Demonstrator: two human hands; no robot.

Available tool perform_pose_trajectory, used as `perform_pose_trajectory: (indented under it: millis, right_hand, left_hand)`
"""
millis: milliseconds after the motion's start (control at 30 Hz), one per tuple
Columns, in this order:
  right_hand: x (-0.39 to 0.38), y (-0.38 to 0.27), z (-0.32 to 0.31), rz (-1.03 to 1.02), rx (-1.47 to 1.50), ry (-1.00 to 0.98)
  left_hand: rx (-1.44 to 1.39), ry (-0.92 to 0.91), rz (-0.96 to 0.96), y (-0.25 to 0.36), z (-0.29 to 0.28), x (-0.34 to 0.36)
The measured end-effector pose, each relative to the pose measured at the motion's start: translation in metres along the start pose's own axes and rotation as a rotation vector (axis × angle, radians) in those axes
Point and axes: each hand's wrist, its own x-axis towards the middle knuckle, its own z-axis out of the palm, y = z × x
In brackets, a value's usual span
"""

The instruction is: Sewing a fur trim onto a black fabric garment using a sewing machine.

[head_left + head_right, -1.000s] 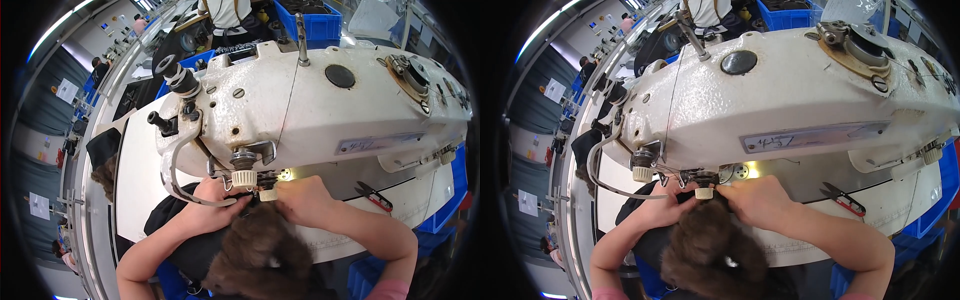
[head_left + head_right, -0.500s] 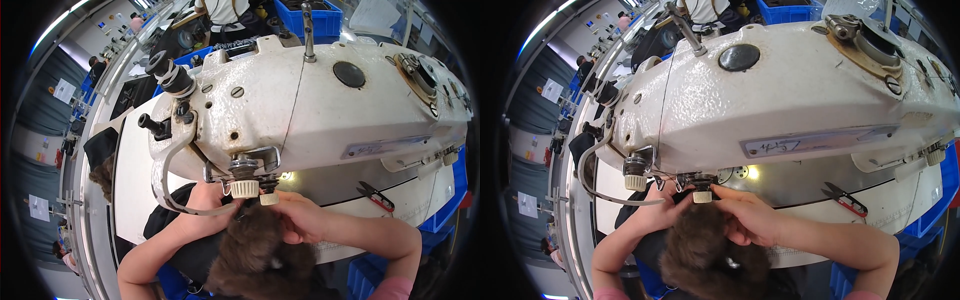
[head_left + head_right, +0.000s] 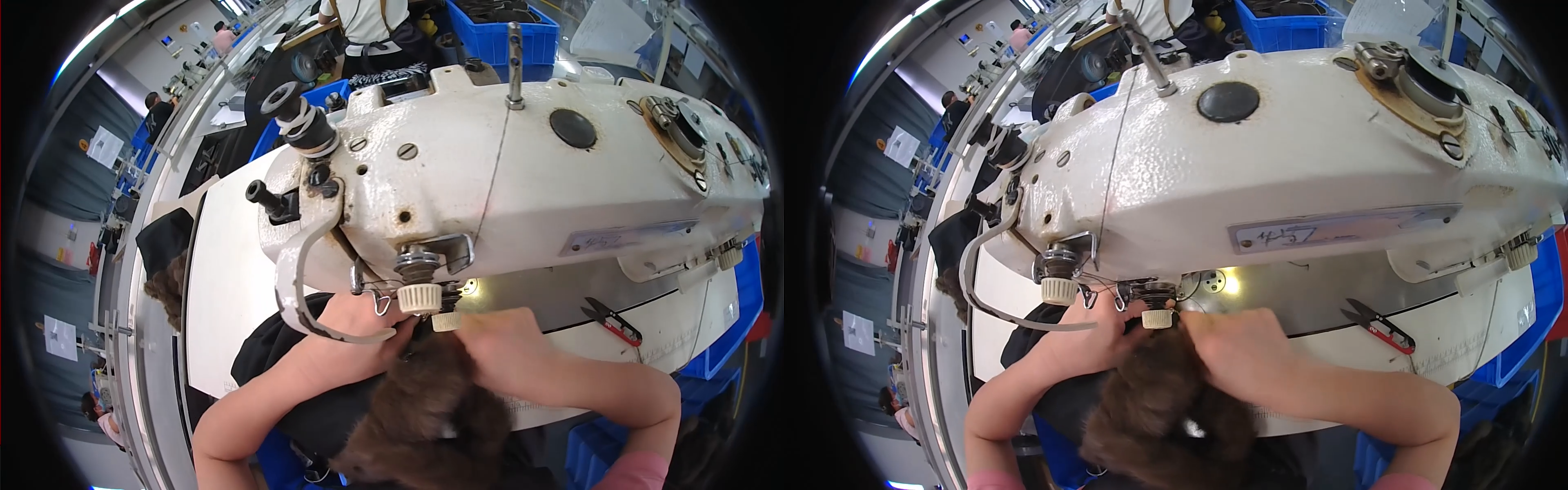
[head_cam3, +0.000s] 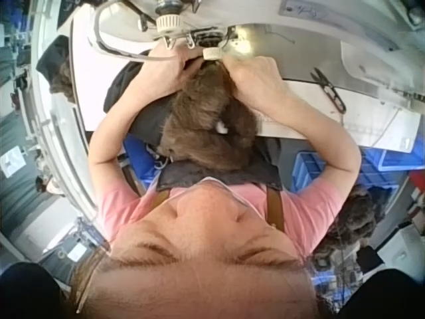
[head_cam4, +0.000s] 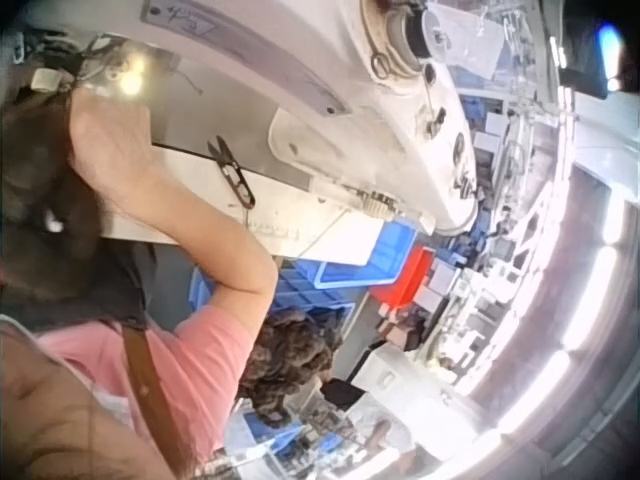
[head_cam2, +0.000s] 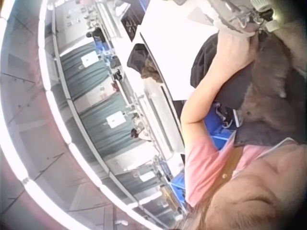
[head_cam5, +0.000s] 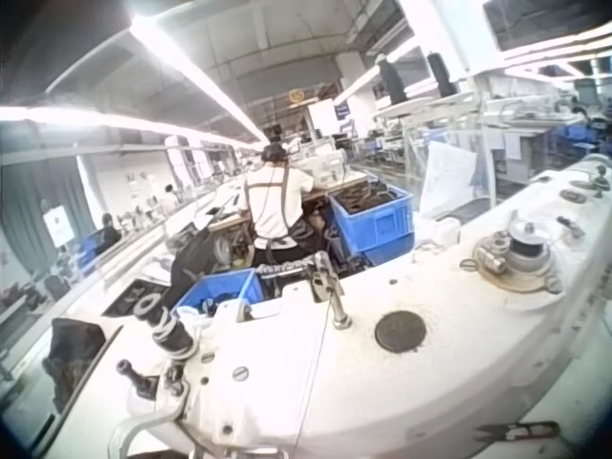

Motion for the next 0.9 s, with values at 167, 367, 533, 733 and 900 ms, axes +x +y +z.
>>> perform_pose_trajectory:
  millis: [167, 367, 533, 733, 900]
  right_hand:
    - [0.009, 0.015, 0.000, -0.083, -0.170, 0.064]
    - [0.008, 0.015, 0.002, -0.160, -0.223, 0.075]
    - [0.010, 0.014, 0.001, -0.215, -0.333, -0.005]
    - [0.011, 0.018, 0.002, -0.264, -0.347, 0.055]
    - [0.011, 0.015, 0.001, -0.247, -0.330, 0.050]
  left_hand:
    - [0.162, 0.110, -0.017, 0.012, 0.013, -0.006]
    - [0.084, 0.207, 0.030, 0.007, 0.020, -0.006]
    - [0.070, 0.124, 0.058, 0.001, 0.014, -0.008]
    - [-0.013, -0.025, -0.053, 0.002, 0.011, -0.006]
    - [0.049, 0.089, 0.040, -0.005, 0.018, -0.009]
